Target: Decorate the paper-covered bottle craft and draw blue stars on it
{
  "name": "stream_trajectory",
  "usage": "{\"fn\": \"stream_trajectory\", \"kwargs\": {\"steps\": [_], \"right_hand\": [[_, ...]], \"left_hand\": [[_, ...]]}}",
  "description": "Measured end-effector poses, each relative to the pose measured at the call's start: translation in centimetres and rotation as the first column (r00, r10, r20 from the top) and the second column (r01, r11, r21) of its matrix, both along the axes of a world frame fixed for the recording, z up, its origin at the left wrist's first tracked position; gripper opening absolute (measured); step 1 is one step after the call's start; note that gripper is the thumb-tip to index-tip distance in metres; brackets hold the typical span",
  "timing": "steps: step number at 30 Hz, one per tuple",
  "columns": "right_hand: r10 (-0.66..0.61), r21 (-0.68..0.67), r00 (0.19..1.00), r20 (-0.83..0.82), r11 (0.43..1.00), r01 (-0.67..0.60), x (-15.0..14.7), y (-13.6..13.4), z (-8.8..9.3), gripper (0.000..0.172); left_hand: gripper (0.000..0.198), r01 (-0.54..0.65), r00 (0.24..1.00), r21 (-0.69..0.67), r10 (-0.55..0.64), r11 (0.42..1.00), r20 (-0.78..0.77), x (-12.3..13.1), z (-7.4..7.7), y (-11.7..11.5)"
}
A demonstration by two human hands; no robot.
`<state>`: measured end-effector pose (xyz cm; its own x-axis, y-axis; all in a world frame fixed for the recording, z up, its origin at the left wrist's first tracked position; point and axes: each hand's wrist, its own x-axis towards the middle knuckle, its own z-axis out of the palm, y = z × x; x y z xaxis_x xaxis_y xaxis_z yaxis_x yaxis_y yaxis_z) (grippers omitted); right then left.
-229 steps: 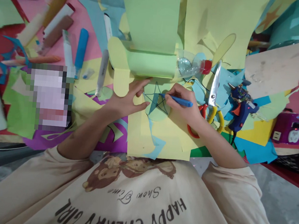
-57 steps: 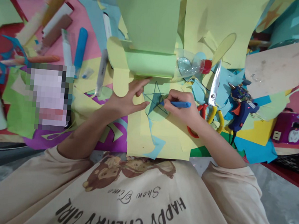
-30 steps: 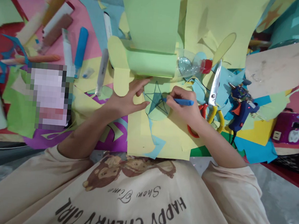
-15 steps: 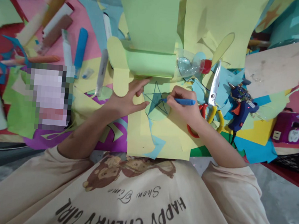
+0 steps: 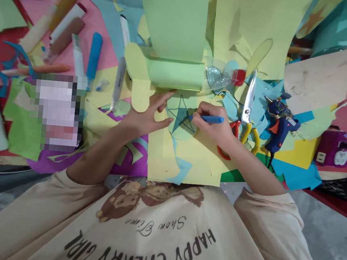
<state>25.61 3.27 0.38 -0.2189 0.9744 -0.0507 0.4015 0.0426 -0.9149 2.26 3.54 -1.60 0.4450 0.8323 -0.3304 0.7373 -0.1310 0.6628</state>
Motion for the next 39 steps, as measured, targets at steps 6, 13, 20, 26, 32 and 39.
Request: {"fn": "stream_trajectory", "kwargs": {"steps": [6, 13, 20, 26, 32, 39], "right_hand": [[0.019, -0.020, 1.000, -0.003, 1.000, -0.019, -0.09, -0.03, 0.13, 0.022], [-0.062, -0.026, 0.997, -0.043, 0.998, 0.061, 0.05, -0.11, -0.21, 0.023], [-0.014, -0.010, 1.000, 0.005, 1.000, 0.014, -0.01, -0.04, -0.06, 0.025], [-0.054, -0.041, 0.998, 0.009, 0.998, 0.055, 0.06, -0.08, -0.01, 0.025], [-0.052, -0.046, 0.998, -0.030, 0.998, 0.051, -0.06, -0.09, 0.11, 0.022], [-0.148, -0.028, 0.980, -0.133, 0.989, 0.146, 0.00, 0.07, 0.07, 0.022]], "left_hand": [[0.074, 0.006, 1.000, 0.018, -0.006, 1.000, -0.003, -0.04, -0.02, 0.05], [0.074, 0.012, 1.000, 0.034, -0.011, 0.999, -0.019, 0.02, -0.22, 0.08], [0.073, 0.011, 1.000, 0.037, -0.011, 0.999, 0.000, -0.05, -0.26, 0.04], [0.074, 0.009, 1.000, 0.040, -0.009, 0.999, -0.020, -0.03, -0.28, 0.05], [0.074, 0.005, 0.999, 0.024, -0.004, 1.000, -0.035, 0.07, -0.02, 0.06], [0.074, 0.009, 0.997, -0.026, -0.010, 1.000, -0.073, 0.28, 0.52, 0.17]]}}
